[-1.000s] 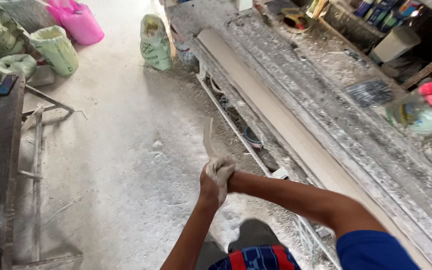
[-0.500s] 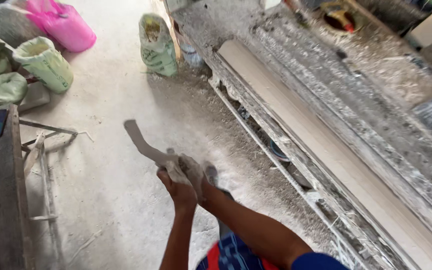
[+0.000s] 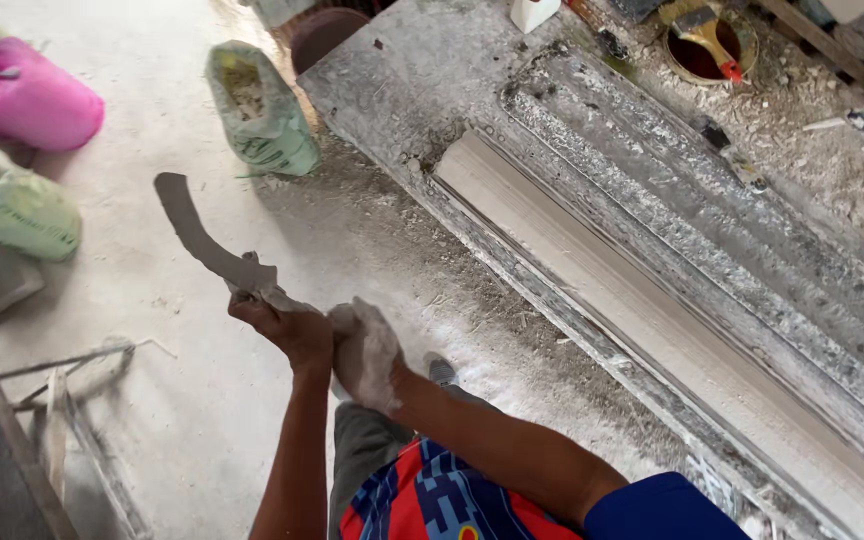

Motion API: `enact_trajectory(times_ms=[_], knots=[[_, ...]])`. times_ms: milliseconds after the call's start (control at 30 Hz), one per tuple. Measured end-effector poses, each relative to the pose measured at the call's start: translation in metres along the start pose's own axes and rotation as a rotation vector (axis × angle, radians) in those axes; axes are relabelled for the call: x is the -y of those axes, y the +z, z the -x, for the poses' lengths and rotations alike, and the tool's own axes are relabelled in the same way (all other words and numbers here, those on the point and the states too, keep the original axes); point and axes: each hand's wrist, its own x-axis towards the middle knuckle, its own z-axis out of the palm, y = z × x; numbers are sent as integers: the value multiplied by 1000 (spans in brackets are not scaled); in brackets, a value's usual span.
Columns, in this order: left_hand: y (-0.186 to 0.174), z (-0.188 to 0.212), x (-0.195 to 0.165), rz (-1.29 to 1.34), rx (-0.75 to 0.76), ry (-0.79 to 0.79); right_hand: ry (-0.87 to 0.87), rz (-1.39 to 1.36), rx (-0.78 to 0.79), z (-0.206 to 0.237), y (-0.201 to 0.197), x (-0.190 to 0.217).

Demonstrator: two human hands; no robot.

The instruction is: The person smooths wet plaster over a long decorative concrete molding with their hands, then mixes more plaster paste in a plastic bowl by hand. They use a small flat blade to scrape and shape the paste along the molding, then wash the blade and their hands in a basin of water.

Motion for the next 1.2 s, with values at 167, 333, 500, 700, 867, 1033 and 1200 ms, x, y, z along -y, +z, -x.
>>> enact_trajectory(times_ms=[167, 333, 500, 700, 867, 1033, 1200], knots=[[13, -68, 59, 323, 186, -263, -46, -314, 81, -43, -51, 45], [32, -122, 96, 575, 433, -738, -141, 336, -48, -104, -71, 125], [51, -132, 106, 505, 524, -826, -68, 941, -965, -169, -111, 236], [114, -99, 109, 278, 669, -646, -526, 652, -1333, -79, -174, 334], [172, -44, 110, -57, 648, -288, -542, 820, -1078, -40, -188, 417], [239, -4, 114, -290, 601, -35, 0, 1420, -298, -144, -180, 431], [267, -4, 122, -274, 578, 99, -194, 1608, 165, -228, -182, 402]])
